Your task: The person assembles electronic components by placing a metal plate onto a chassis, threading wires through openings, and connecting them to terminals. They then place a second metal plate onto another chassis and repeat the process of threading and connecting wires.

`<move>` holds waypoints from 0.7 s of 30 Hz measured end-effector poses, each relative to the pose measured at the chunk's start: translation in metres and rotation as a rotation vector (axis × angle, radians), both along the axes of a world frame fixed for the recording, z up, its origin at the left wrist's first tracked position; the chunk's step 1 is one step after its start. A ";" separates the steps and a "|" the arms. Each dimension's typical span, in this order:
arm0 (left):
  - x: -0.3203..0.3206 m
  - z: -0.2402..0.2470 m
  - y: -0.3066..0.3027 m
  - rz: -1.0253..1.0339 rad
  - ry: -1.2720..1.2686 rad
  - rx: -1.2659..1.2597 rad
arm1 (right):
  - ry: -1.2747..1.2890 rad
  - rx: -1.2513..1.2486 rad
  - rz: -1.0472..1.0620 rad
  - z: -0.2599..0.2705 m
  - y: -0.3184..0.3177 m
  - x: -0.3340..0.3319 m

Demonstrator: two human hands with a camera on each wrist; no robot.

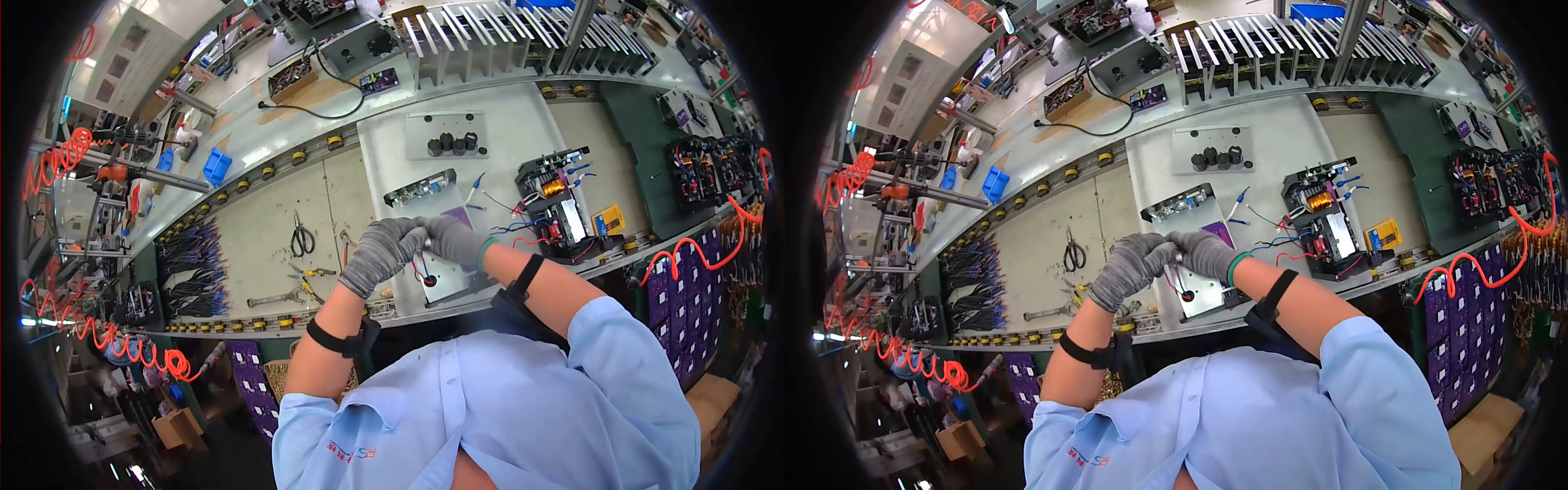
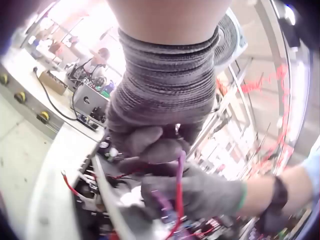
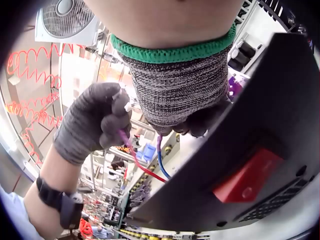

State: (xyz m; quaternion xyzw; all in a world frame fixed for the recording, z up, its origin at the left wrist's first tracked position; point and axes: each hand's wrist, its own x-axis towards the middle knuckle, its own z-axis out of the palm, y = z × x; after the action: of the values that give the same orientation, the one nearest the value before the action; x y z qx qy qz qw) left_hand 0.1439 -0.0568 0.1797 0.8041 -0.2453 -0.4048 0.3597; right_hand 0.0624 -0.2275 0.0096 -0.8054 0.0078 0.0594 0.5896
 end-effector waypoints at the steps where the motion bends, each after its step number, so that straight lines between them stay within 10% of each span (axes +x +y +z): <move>1: -0.007 0.004 0.003 0.026 -0.132 -0.060 | 0.053 -0.242 0.051 0.077 0.004 0.007; 6: -0.049 -0.058 0.060 0.688 0.090 -0.198 | 0.309 0.384 -0.202 0.080 -0.020 0.008; 8: -0.075 -0.060 0.046 0.677 0.363 -0.298 | 0.285 0.379 -0.185 0.079 -0.025 0.001; 12: -0.090 -0.079 0.019 0.319 0.143 -0.056 | 0.263 0.373 -0.163 0.081 -0.030 -0.010; 16: -0.060 -0.052 0.018 0.542 0.128 -0.288 | 0.094 0.071 -0.033 0.079 -0.019 -0.014; 19: -0.031 -0.088 0.003 0.080 -0.601 0.089 | -0.357 -0.225 0.196 0.067 0.000 -0.003; 21: -0.023 -0.104 -0.008 0.016 -0.589 0.195 | -0.135 -0.009 0.123 0.084 -0.007 -0.001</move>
State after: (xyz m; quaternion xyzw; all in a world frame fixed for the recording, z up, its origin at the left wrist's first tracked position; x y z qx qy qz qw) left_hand 0.1211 -0.0644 0.0762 0.9194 -0.2928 -0.1732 0.1974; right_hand 0.0614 -0.2344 0.0932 -0.8091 -0.0812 0.0411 0.5806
